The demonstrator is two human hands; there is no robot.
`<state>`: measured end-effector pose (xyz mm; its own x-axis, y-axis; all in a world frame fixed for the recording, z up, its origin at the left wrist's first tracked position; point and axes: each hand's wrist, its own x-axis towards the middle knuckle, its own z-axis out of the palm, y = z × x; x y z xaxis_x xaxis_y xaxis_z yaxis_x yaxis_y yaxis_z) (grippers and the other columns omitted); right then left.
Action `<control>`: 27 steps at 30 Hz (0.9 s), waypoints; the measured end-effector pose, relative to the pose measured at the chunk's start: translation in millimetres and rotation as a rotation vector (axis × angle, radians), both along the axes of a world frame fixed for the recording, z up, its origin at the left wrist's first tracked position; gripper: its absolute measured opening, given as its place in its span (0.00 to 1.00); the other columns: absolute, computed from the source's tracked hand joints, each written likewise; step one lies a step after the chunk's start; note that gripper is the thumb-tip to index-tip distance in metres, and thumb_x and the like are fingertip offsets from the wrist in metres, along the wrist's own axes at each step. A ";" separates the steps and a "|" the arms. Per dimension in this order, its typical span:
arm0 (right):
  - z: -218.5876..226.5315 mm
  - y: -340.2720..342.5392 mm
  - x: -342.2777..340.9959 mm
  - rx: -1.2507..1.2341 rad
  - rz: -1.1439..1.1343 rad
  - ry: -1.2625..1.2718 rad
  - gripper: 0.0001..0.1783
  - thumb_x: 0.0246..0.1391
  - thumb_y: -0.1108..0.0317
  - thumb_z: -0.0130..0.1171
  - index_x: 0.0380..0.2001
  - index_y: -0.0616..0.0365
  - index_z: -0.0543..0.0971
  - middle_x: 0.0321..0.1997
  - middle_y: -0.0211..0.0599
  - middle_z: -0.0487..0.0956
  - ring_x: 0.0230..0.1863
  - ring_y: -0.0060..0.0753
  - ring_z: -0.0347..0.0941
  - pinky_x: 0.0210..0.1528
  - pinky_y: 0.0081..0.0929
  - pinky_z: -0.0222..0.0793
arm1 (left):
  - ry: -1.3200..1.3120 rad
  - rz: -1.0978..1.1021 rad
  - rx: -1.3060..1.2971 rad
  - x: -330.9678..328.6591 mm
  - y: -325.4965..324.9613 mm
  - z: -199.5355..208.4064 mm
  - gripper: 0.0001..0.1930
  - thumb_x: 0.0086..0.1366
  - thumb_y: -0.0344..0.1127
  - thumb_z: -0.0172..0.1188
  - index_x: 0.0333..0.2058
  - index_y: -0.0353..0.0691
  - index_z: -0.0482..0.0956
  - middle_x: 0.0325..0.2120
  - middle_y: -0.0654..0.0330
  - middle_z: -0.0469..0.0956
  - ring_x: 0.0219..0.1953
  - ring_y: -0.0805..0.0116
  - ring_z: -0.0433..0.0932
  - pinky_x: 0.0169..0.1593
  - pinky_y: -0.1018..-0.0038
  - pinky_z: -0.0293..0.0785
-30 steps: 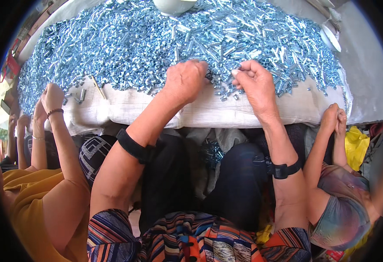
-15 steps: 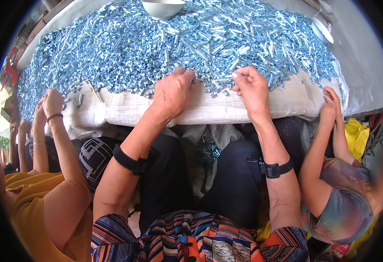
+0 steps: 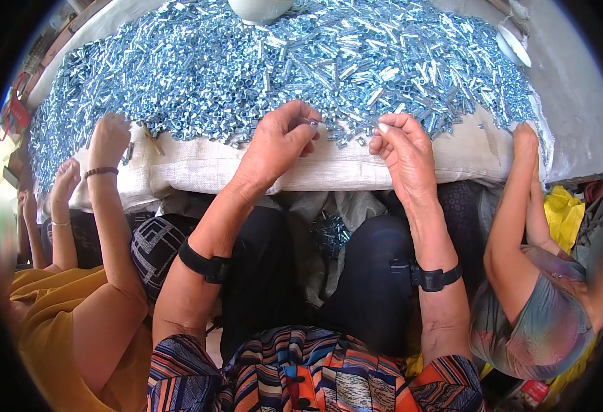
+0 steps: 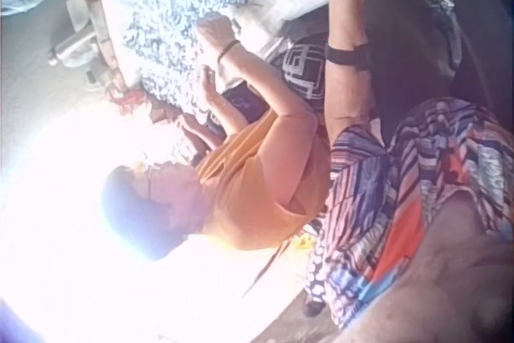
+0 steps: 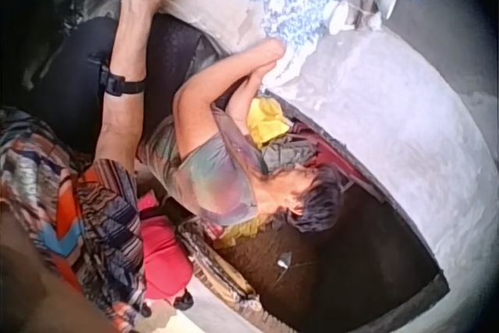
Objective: Sorting and inspecting small blue metal components on an assembly table.
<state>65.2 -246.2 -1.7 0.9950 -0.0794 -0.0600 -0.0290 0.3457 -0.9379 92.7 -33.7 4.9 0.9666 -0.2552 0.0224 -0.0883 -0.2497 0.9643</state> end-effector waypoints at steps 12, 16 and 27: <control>10.1 46.3 -45.3 -0.075 0.188 -0.046 0.05 0.54 0.78 0.53 0.35 0.61 0.72 0.28 0.31 0.75 0.29 0.19 0.73 0.36 0.17 0.69 | 0.442 0.149 -1.131 -20.9 -15.7 12.9 0.12 0.70 0.39 0.43 0.40 0.37 0.70 0.27 0.62 0.71 0.28 0.74 0.69 0.33 0.75 0.69; 15.6 48.6 -64.9 -0.081 0.219 0.007 0.06 0.54 0.78 0.53 0.36 0.61 0.72 0.29 0.31 0.75 0.29 0.19 0.73 0.35 0.17 0.69 | 0.457 0.152 -1.198 -36.4 -18.3 21.8 0.14 0.70 0.43 0.43 0.40 0.37 0.68 0.21 0.67 0.65 0.20 0.79 0.55 0.24 0.80 0.55; 22.3 52.2 -96.3 -0.086 0.322 0.002 0.03 0.58 0.74 0.53 0.35 0.61 0.72 0.27 0.31 0.74 0.24 0.18 0.70 0.29 0.15 0.67 | 0.477 0.029 -1.236 -64.3 -6.1 27.1 0.15 0.71 0.44 0.42 0.39 0.37 0.69 0.20 0.66 0.65 0.16 0.82 0.53 0.18 0.84 0.51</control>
